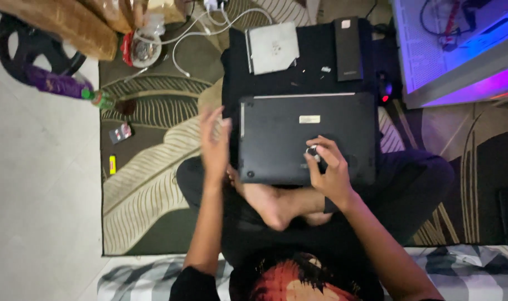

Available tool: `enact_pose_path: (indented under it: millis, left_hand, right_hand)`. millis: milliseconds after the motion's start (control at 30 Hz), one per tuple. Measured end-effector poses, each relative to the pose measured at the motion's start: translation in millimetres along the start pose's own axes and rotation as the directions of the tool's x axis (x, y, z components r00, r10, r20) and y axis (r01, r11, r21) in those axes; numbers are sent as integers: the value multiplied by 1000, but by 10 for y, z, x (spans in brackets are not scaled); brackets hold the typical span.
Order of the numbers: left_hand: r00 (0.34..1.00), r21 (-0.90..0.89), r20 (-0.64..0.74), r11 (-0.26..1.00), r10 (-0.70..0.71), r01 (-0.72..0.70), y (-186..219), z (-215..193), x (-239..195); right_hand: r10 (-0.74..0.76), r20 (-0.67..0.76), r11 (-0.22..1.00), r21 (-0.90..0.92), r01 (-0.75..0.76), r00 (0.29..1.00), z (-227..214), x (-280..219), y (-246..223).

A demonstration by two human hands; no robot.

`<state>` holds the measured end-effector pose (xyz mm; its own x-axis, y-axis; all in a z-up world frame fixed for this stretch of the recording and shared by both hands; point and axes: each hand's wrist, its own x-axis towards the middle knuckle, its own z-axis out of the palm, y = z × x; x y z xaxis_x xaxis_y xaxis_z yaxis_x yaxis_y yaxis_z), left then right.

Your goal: The person sits on the floor and uses a screwdriver to remove screws from the back of a disassembled laptop. They then flip the laptop over and continue to remove screws from the bottom casing.

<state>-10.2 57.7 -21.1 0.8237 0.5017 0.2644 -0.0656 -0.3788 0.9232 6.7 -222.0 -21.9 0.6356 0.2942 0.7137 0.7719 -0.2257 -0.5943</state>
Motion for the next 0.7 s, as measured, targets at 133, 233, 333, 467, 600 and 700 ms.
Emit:
enact_pose_path:
  millis: [133, 233, 333, 467, 600, 700]
  left_hand:
    - [983, 170, -165, 984, 74, -46, -1132, -748, 313]
    - [949, 384, -298, 923, 107, 16, -2149, -1361, 617]
    - [916, 615, -281, 679, -287, 402, -2786, -1833, 829]
    - [918, 844, -241, 399, -316, 359, -3003, -2087, 1006]
    - [715, 791, -299, 254, -632, 556, -2868, -2080, 1244]
    - [533, 810, -315, 70, -785, 582, -2958, -2107, 1335]
  right_hand:
    - [20, -47, 996, -88, -24, 999, 58, -298, 269]
    - [10, -32, 1000, -3, -10, 999, 65, -225, 179]
    - [16, -52, 997, -73, -20, 999, 90, -313, 248]
    - [45, 37, 995, -96, -41, 998, 30, -339, 180]
    - [47, 104, 987, -159, -30, 993, 0, -430, 188]
    - [101, 79, 975, -206, -83, 992, -13, -447, 140]
